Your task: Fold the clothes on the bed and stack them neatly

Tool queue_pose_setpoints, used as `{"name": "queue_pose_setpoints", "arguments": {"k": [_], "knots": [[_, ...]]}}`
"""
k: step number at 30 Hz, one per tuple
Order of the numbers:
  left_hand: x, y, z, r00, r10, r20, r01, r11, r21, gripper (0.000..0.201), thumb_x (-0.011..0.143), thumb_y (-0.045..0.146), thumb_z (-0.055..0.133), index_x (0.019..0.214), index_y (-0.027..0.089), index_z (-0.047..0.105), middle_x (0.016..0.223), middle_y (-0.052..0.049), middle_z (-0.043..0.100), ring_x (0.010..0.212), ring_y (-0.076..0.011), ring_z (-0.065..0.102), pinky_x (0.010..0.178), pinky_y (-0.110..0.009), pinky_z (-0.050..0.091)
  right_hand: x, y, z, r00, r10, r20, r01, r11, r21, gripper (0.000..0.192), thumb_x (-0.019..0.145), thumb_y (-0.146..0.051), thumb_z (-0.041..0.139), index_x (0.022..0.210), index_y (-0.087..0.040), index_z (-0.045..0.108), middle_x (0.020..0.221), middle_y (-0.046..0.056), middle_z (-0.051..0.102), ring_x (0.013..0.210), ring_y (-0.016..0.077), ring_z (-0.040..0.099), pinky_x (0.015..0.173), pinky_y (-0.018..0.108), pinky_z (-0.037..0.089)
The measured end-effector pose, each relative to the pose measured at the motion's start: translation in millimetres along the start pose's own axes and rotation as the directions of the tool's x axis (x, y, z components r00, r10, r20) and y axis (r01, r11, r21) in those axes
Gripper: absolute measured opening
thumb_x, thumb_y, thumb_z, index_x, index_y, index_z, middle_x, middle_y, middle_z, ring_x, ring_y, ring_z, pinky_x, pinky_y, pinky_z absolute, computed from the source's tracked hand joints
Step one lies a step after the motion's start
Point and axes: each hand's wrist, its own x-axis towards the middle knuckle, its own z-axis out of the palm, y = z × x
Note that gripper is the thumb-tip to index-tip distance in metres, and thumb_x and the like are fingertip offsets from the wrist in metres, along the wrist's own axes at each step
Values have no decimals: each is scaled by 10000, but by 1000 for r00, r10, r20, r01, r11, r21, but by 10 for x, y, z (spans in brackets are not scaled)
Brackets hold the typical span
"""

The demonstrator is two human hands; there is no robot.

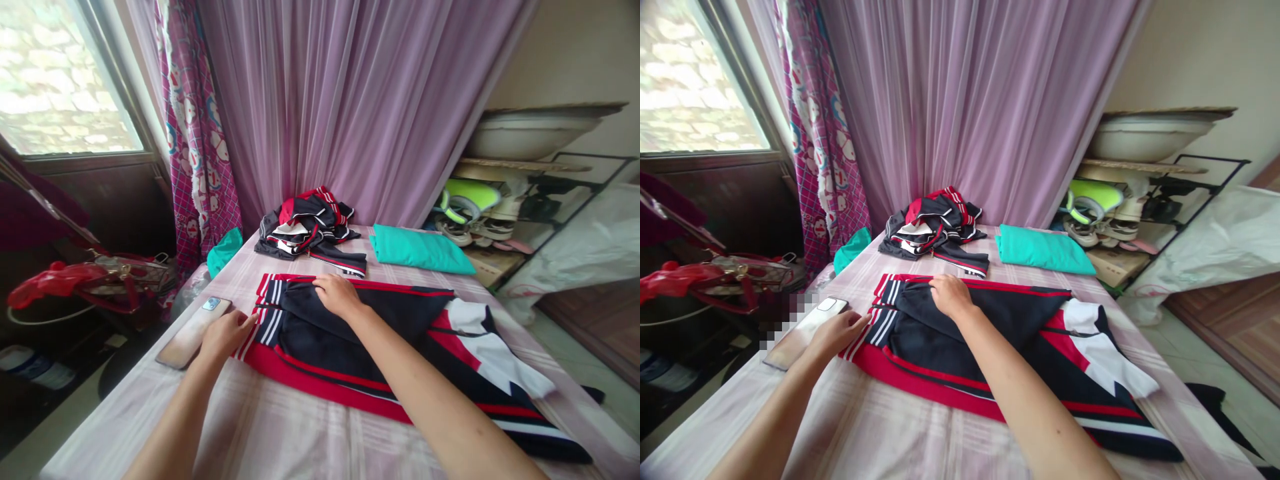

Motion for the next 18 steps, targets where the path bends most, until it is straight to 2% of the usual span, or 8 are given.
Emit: {"name": "queue_pose_setpoints", "arguments": {"k": [4,7,10,13,15,18], "knots": [[-56,-21,-38,999,-3,47,3,1000,1,556,844,686,382,840,216,679,852,-95,748,839,-271,687,649,-314,417,544,-435,5,985,-63,162,65,998,-4,363,925,-272,482,1230,-268,679,1319,36,649,1209,226,585,1007,317,441],[-135,-37,-54,998,31,62,-31,1000,1,546,831,696,401,749,214,644,814,-97,733,824,-270,676,663,-323,414,839,-606,57,959,-85,271,88,996,1,398,870,-323,578,1259,-291,659,1278,38,675,1183,246,607,965,315,464],[-213,-67,-67,997,45,65,-44,999,-22,506,824,679,429,713,219,609,776,-82,714,798,-255,664,669,-322,413,1063,-609,124,902,-104,419,104,994,25,586,795,-365,677,1365,-262,582,1116,43,744,973,228,698,836,280,516],[-252,-112,-80,996,55,75,-47,993,-111,459,794,662,479,716,226,602,721,-51,687,769,-238,652,656,-310,411,1226,-537,185,840,-122,529,111,992,52,743,792,-395,688,1475,-222,454,1035,36,763,726,170,711,675,239,529],[-251,-144,-78,992,51,116,-24,974,-227,442,757,662,521,752,231,616,670,-24,663,723,-222,644,627,-297,413,1300,-506,214,826,-135,548,129,990,51,781,780,-409,704,1488,-218,434,1097,48,749,756,166,710,668,230,525],[-230,-183,-56,977,48,207,36,924,-382,446,702,647,575,831,224,625,653,0,646,654,-200,627,575,-282,419,1363,-512,230,827,-169,536,184,983,27,673,714,-415,765,1344,-241,606,1173,60,722,933,210,698,745,237,512]]}}
